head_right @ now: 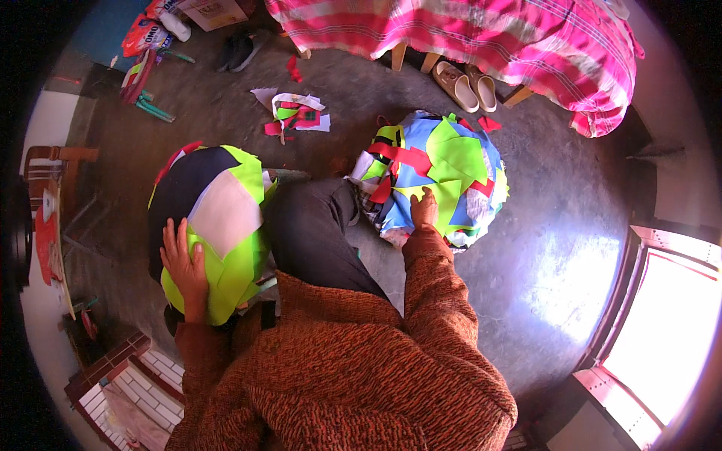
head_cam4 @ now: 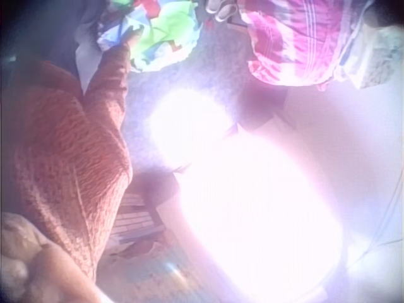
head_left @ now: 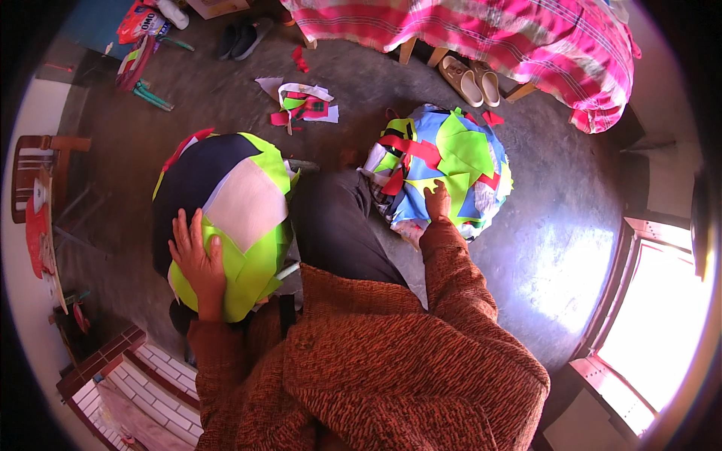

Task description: The person sits on the floor and repeatedly picks up, unfolds, and places colorful fabric pieces into a growing pile. The person handles pieces of various colors and sizes, smoothing them before stacking.

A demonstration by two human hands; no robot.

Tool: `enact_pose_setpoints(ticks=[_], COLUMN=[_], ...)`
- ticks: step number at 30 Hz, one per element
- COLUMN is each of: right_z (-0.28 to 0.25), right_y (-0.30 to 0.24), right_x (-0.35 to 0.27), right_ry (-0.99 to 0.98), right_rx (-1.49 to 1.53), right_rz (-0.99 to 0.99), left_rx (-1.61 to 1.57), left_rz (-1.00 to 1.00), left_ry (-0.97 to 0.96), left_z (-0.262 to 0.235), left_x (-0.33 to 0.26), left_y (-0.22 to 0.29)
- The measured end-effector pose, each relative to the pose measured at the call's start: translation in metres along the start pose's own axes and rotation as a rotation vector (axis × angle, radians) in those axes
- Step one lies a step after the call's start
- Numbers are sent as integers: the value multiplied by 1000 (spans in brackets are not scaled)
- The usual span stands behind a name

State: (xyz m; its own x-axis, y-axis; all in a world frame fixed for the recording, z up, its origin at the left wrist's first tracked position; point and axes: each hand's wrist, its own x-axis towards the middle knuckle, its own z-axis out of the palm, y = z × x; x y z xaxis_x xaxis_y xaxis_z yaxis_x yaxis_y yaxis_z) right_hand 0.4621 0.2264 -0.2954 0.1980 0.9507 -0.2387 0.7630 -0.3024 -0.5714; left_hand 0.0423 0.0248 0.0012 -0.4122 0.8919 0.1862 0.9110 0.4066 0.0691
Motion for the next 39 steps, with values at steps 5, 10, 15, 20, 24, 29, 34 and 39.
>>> enact_pose_setpoints(ticks=[5, 10, 15, 20, 24, 29, 34, 39], right_z=[-19, -19, -15, 6, 16, 19, 24, 27], right_y=[-12, -13, -30, -35, -27, -14, -8, 7], right_x=[13, 36, 57, 73, 85, 103, 117, 132], right_ry=[49, 11, -54, -36, -15, 37, 42, 203], right_rx=[-269, -513, -620, -665, -738, -882, -901, -996], right_rz=[-11, -36, -73, -141, -155, -141, -91, -205], left_rx=[-6, -24, -19, -34, -37, -61, -82, -75], left_rz=[-16, -29, -27, -32, -27, -55, -55, -64], left_ry=[-50, -81, -100, -112, -142, -154, -145, -156], left_z=[-4, -8, -7, -5, -7, -10, -8, -7], left_x=[4, 7, 9, 11, 12, 14, 12, 16], left_y=[2, 8, 8, 8, 7, 10, 7, 5])
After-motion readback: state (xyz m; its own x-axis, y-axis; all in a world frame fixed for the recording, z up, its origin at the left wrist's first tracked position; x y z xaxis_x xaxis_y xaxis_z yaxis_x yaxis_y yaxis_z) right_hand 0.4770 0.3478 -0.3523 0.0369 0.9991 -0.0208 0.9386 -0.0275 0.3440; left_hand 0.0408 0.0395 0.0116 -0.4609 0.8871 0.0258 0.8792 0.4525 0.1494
